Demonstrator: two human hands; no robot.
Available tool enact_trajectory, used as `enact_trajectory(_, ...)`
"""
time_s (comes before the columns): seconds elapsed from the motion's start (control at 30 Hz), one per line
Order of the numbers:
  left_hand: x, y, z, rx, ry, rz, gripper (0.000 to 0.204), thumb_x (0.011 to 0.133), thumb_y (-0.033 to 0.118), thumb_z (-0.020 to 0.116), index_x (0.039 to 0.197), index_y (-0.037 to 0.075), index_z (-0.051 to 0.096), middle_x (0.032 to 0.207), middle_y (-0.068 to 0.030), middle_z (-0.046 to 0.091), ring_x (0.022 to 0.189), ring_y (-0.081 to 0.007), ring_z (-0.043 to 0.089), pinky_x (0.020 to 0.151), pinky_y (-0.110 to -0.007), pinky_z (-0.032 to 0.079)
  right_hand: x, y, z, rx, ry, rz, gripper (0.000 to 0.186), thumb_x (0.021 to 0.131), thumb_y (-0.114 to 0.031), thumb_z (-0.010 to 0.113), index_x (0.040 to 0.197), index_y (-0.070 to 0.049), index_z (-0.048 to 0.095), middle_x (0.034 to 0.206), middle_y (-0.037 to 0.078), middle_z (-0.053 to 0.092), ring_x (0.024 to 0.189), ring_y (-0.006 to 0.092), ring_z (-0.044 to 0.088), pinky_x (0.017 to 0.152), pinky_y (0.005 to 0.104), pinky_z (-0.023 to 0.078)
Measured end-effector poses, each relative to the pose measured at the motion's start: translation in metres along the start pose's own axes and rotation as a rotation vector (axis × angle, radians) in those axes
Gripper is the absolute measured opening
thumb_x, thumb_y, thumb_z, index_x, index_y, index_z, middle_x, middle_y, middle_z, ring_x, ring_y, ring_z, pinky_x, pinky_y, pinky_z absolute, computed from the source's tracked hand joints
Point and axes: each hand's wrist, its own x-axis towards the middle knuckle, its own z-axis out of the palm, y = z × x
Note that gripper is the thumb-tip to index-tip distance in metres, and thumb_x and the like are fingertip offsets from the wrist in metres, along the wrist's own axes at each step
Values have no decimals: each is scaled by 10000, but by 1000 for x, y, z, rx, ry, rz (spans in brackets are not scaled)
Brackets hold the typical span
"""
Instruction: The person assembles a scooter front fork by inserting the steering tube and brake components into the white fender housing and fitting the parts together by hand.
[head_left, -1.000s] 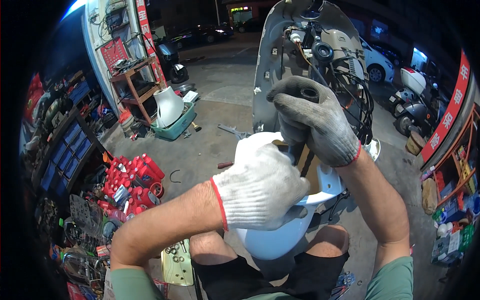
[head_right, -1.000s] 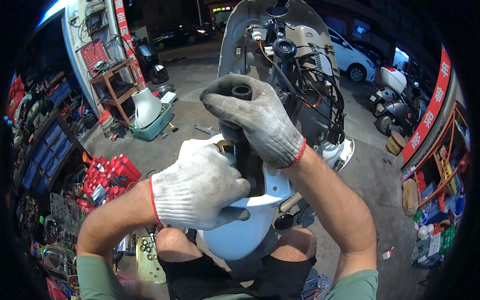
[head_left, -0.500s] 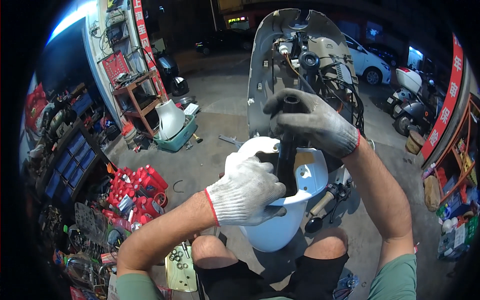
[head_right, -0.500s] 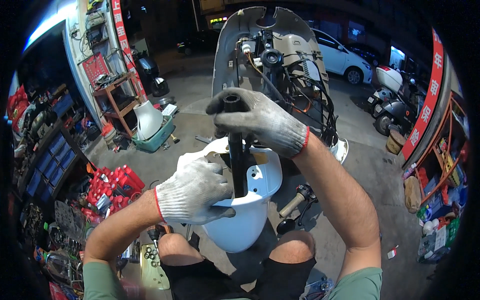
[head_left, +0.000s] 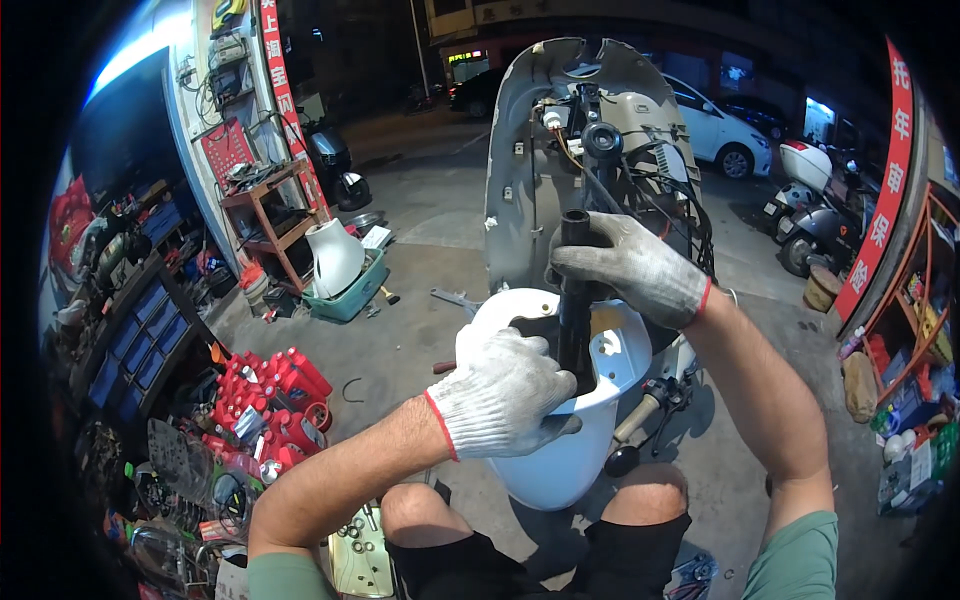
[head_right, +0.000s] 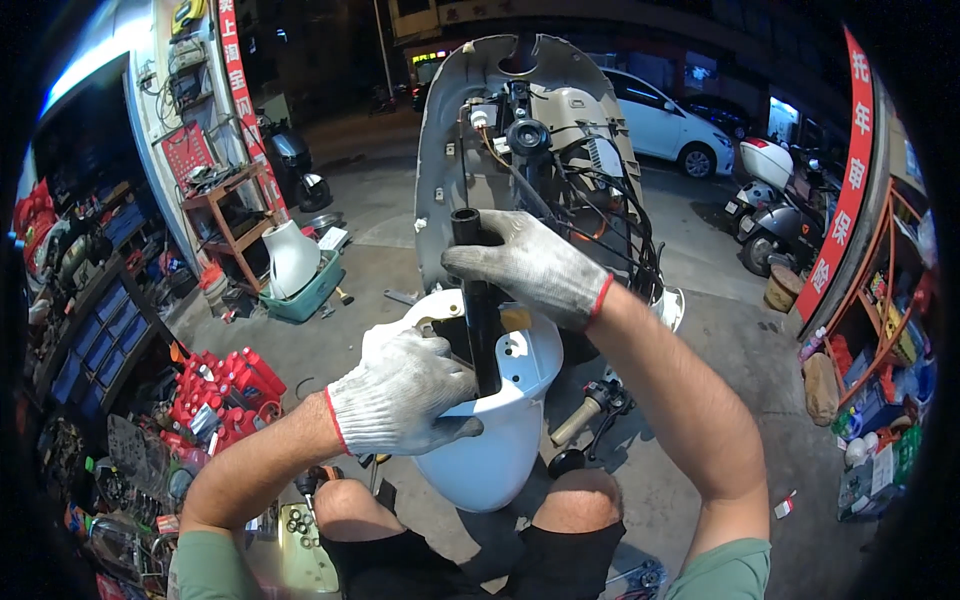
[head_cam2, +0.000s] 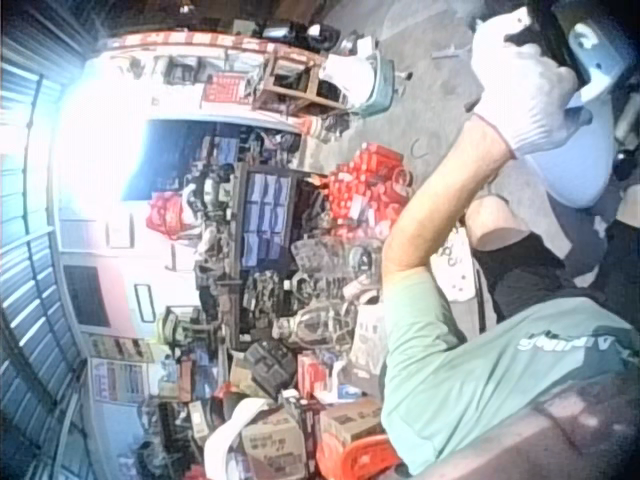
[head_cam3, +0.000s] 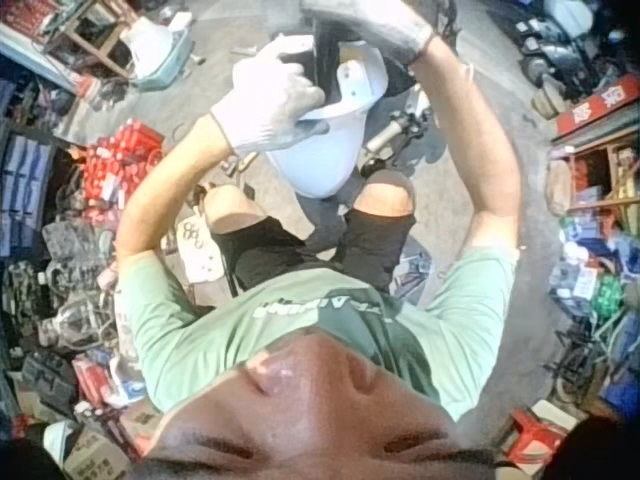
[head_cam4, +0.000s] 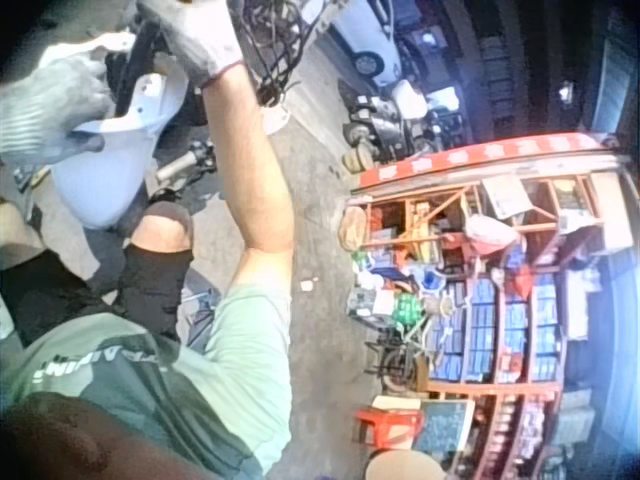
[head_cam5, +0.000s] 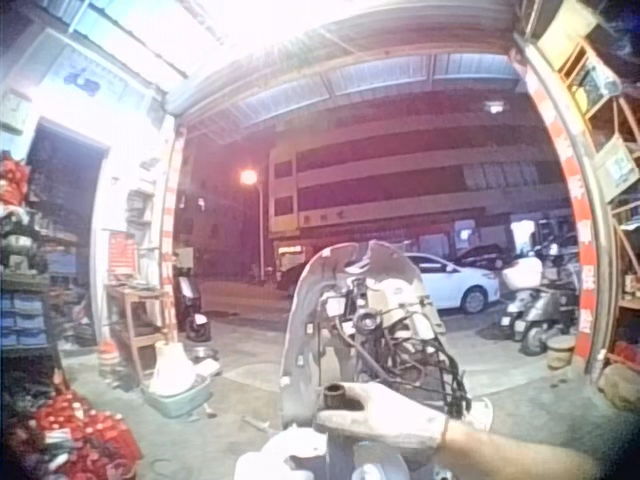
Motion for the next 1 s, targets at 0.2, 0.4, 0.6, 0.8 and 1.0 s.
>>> enact_trajectory(0.2,17,15,-21,31,-113,-66,327,901,431,681,900,115,767,726,-124,687,755,-297,710,682,-432,542,-7,16,5,25,183,-4,458,941,-372,681,1073,67,674,893,111,691,818,166,635,779,343,541)
enact_trajectory(0.4,27,25,-19,-72,-101,-43,384,950,456,637,902,95,755,702,-106,687,712,-285,710,768,-442,565,-11,28,-3,-105,202,-102,480,963,-407,661,1030,68,660,833,157,667,783,205,646,731,392,542)
enact_trajectory(0.6,47,41,-38,-178,-263,-117,397,942,443,648,914,58,737,799,-146,703,734,-330,710,670,-426,577,-22,23,-12,-130,139,-138,427,1002,-379,611,1062,43,644,834,182,646,831,294,675,746,414,546)
enact_trajectory(0.8,48,47,-41,-146,-239,-55,412,943,472,643,836,78,699,606,-125,623,633,-354,676,656,-456,563,-36,8,-20,-91,113,-46,441,994,-383,614,1108,43,644,919,220,702,893,326,704,847,432,549)
enact_trajectory(1.0,40,32,-49,-162,-253,36,400,955,478,639,802,112,691,585,-105,577,585,-310,645,576,-427,506,-30,14,-19,-127,76,-131,516,982,-456,613,1103,45,637,908,230,689,872,341,702,813,450,549)
